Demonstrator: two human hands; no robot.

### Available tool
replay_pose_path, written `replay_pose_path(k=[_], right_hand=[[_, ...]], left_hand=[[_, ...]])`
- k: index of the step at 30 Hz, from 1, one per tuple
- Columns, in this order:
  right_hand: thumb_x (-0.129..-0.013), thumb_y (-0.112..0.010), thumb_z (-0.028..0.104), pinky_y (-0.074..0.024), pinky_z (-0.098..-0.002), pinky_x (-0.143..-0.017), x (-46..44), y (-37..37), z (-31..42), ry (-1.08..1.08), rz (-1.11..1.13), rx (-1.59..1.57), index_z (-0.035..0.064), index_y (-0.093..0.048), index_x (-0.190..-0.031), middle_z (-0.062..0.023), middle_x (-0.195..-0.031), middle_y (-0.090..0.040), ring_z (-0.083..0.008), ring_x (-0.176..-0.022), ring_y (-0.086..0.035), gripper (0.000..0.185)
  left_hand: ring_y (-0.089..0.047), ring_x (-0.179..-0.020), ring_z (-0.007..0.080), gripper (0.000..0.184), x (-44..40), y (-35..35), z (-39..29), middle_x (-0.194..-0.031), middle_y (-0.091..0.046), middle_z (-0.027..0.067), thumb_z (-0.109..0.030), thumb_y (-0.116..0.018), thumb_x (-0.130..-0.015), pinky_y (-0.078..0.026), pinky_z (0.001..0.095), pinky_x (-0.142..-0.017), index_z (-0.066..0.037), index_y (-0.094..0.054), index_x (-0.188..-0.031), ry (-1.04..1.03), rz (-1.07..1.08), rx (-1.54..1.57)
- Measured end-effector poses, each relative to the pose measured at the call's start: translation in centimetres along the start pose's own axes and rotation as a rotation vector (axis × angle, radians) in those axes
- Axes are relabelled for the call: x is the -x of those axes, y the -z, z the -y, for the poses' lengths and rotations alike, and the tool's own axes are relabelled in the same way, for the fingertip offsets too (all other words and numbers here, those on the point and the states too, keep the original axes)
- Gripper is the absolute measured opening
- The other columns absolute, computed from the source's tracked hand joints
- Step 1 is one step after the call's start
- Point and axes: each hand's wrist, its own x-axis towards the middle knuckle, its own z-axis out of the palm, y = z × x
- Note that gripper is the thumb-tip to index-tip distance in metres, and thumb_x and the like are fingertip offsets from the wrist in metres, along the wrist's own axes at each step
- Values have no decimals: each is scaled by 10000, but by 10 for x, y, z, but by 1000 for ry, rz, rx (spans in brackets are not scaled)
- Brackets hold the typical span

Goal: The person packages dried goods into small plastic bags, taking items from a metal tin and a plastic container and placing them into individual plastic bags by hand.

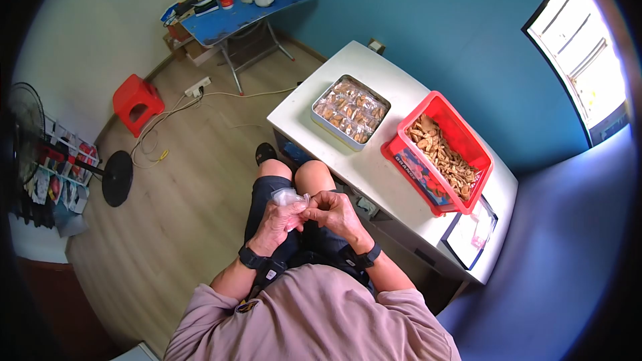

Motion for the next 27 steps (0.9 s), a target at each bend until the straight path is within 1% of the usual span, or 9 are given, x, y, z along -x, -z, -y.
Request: replay_pose_path(k=[5,7,11,13,18,20,24,26,27], right_hand=[[-873,-722,203,-448,-202,-497,9,10,-5,-36,32,-200,5,-665,-830,-43,-763,-681,-70,-612,-585,210],[-868,-725,262,-472,-211,-513,11,13,-8,-45,36,-236,0,-658,-849,-65,-768,-688,-92,-606,-602,271],[-893,-693,267,-458,-216,-507,16,15,-10,23,-18,-38,-8,-652,-843,-52,-746,-670,-85,-595,-585,283],[-899,-681,255,-453,-217,-509,19,15,-11,-2,-43,-15,-8,-650,-841,-44,-736,-663,-82,-590,-578,271],[-910,-634,205,-439,-220,-520,25,19,-11,-66,-105,56,-6,-643,-825,-20,-705,-633,-74,-574,-557,227],[-886,-591,167,-438,-234,-511,29,23,-4,-50,-177,245,-21,-638,-814,-17,-663,-603,-81,-552,-536,206],[-902,-615,182,-434,-226,-551,34,31,3,-86,-183,227,-2,-634,-815,-6,-691,-603,-67,-589,-547,205],[-932,-614,220,-461,-226,-600,31,37,-14,17,-208,-39,1,-643,-888,-17,-743,-627,-71,-625,-568,226],[-932,-614,220,-461,-226,-600,29,37,-19,19,-218,-40,1,-643,-888,-17,-743,-627,-71,-625,-568,226]], left_hand=[[-521,-468,75,173,2,-4,5,-691,-631,55,-131,-685,-817,-454,216,-427,5,-658,-921,19,72,16],[-512,-460,70,171,1,-6,9,-688,-628,53,-134,-679,-824,-454,221,-426,3,-658,-924,-40,86,-52],[-504,-458,64,164,4,-11,7,-688,-629,52,-133,-682,-825,-454,221,-431,5,-658,-910,-6,68,-102],[-497,-457,61,169,3,-11,7,-688,-631,55,-137,-687,-824,-453,222,-434,5,-653,-909,-11,87,-178],[-503,-458,69,175,1,-7,9,-693,-639,70,-142,-692,-820,-470,234,-445,1,-643,-908,39,134,-157],[-510,-459,74,176,-3,-4,11,-693,-640,74,-147,-693,-819,-483,240,-453,-2,-640,-904,57,161,-115],[-572,-513,117,186,-8,-7,9,-730,-641,100,-178,-684,-827,-522,267,-480,-8,-631,-883,129,264,23],[-595,-542,133,197,-11,-10,8,-746,-642,108,-190,-680,-830,-531,273,-487,-9,-629,-888,156,315,62],[-610,-576,143,197,-16,-10,9,-763,-644,109,-193,-674,-838,-533,273,-490,-10,-626,-895,171,355,98]])
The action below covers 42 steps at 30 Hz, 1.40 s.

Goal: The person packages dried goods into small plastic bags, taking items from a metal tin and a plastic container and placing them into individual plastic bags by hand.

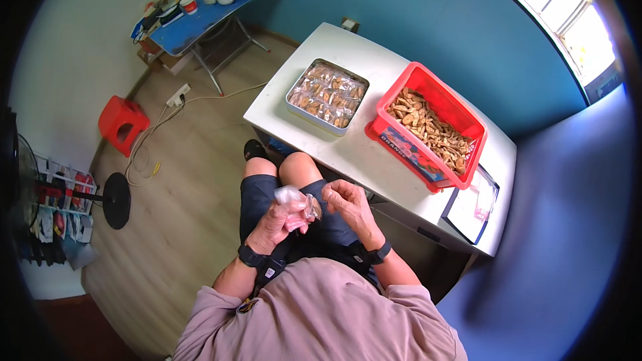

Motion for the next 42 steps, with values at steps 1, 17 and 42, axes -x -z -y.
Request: replay_pose_path(k=[1,17,42], right_hand=[[-940,-613,282,-472,-233,-606,-2,-3,-3,-47,-17,-132,2,-639,-939,-10,-763,-628,-78,-626,-567,281],[-929,-638,212,-461,-215,-459,5,62,7,-29,-208,-694,39,-609,-896,-17,-676,-617,-87,-475,-557,178],[-878,-573,86,-474,-479,-640,-128,234,91,142,-195,1611,21,-536,-864,-200,-746,-607,-406,-741,-612,77]], left_hand=[[-625,-610,154,198,-5,1,1,-780,-646,110,-195,-668,-846,-534,272,-493,-11,-624,-902,10,43,34],[-612,-614,112,171,-80,-74,-20,-787,-650,79,-168,-629,-900,-537,238,-500,-6,-620,-956,17,202,-246],[-619,-811,236,135,-108,19,28,-811,-606,69,-168,-625,-891,-508,315,-567,-69,-577,-969,228,95,318]])
